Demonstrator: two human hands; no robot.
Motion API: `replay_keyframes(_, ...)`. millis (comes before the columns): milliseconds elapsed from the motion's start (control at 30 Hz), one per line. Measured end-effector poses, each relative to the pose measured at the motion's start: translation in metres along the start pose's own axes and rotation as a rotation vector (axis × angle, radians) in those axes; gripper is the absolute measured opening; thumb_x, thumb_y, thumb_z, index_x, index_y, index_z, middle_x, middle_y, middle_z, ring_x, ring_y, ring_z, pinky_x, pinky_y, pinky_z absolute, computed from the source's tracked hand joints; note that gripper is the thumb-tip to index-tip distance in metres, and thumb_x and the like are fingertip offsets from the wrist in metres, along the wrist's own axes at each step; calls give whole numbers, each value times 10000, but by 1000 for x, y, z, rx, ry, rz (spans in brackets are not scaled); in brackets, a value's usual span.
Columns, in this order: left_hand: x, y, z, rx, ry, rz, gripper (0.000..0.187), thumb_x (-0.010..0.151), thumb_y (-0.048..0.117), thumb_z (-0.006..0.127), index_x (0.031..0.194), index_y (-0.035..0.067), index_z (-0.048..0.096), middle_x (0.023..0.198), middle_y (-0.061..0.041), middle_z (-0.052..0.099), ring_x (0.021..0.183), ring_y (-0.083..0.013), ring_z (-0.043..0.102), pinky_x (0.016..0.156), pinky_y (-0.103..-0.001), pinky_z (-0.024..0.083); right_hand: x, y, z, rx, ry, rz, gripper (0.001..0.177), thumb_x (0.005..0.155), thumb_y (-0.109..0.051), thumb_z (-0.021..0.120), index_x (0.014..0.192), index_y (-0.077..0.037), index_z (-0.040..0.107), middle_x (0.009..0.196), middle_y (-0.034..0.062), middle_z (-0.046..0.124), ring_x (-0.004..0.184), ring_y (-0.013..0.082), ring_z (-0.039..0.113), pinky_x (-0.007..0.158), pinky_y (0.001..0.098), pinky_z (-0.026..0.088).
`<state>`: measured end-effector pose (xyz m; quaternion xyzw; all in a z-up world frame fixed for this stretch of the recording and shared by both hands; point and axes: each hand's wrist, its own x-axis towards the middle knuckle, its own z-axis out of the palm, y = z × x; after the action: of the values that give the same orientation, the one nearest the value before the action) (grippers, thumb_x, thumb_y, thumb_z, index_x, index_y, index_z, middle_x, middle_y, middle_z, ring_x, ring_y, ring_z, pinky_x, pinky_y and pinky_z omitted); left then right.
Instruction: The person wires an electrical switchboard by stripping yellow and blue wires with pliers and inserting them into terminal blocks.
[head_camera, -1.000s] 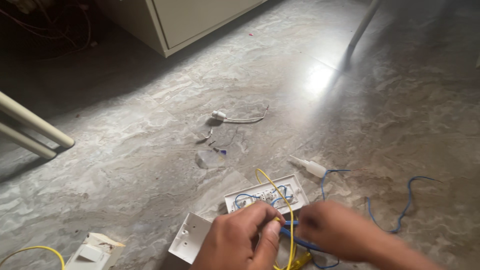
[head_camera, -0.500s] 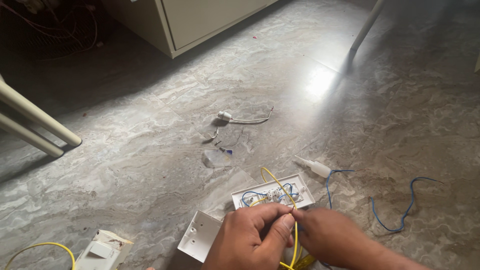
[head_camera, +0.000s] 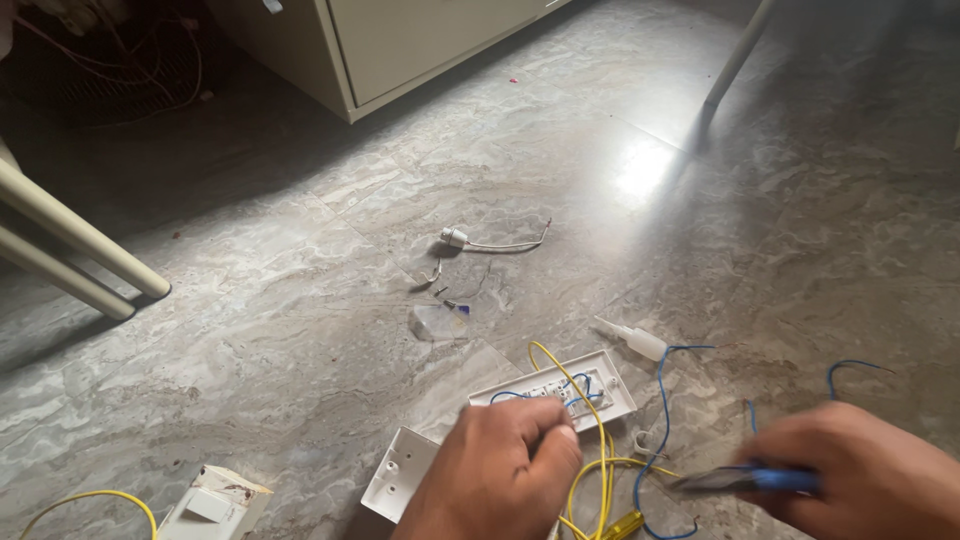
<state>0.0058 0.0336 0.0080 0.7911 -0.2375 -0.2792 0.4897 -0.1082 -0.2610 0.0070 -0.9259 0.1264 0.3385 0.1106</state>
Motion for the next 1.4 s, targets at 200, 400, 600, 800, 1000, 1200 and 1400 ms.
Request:
replay_keyframes(200, -6, -4, 9, -63, -167, 201, 264, 913, 261, 551, 869, 54, 710, 651, -123, 674, 624, -215, 703, 609, -385, 546, -15, 30, 20, -159, 419, 29, 265, 743, -499, 819, 904, -306, 734, 863, -88, 695, 737, 67, 735, 650, 311, 591)
replay_keyframes(400, -14, -4, 13, -4, -255, 135, 275, 937, 291, 579, 863, 55, 702, 646, -126, 670, 628, -221, 714, 622, -390, 545, -13, 10, 12, -243, 773, -260, 316, 664, -420, 857, 732, -183, 659, 1103, 30, 774, 813, 143, 787, 629, 302, 606)
replay_keyframes(600, -15, -13, 18, -81, -283, 244, 286, 989, 300, 554, 898, 66, 692, 745, -95, 695, 757, -218, 730, 722, -379, 546, -16, 1, 11, -196, 876, -265, 342, 667, -404, 879, 631, -172, 630, 1023, 86, 793, 797, 179, 795, 609, 321, 561)
replay_keyframes(800, -10, -14, 17, -13, -312, 248, 263, 982, 282, 566, 915, 68, 703, 760, -120, 702, 772, -251, 739, 737, -395, 557, -12, 6, 4, -217, 886, -308, 402, 670, -439, 885, 679, -187, 573, 1003, 111, 773, 876, 200, 798, 670, 326, 582)
replay_keyframes(1000, -3, -7, 16, 36, -374, 144, 258, 964, 289, 561, 929, 89, 720, 750, -121, 721, 759, -252, 756, 735, -395, 568, -11, -3, 1, -222, 892, -363, 375, 660, -431, 881, 734, -183, 609, 1076, 96, 775, 921, 206, 788, 665, 314, 621)
replay_keyframes(1200, -3, -14, 19, 32, -390, 184, 290, 1000, 308, 559, 906, 81, 714, 776, -109, 722, 795, -246, 753, 755, -395, 560, -9, 10, 3, -315, 893, -485, 601, 608, -439, 856, 1125, -154, 748, 1012, 44, 763, 919, 192, 766, 745, 353, 612)
replay_keyframes(1400, -7, -13, 25, 185, -249, 360, 270, 999, 330, 617, 885, 92, 673, 756, -85, 684, 774, -259, 739, 692, -428, 546, -8, 22, -5, -410, 786, -604, 525, 648, -537, 862, 1049, -217, 747, 928, -19, 738, 765, 156, 675, 639, 386, 496)
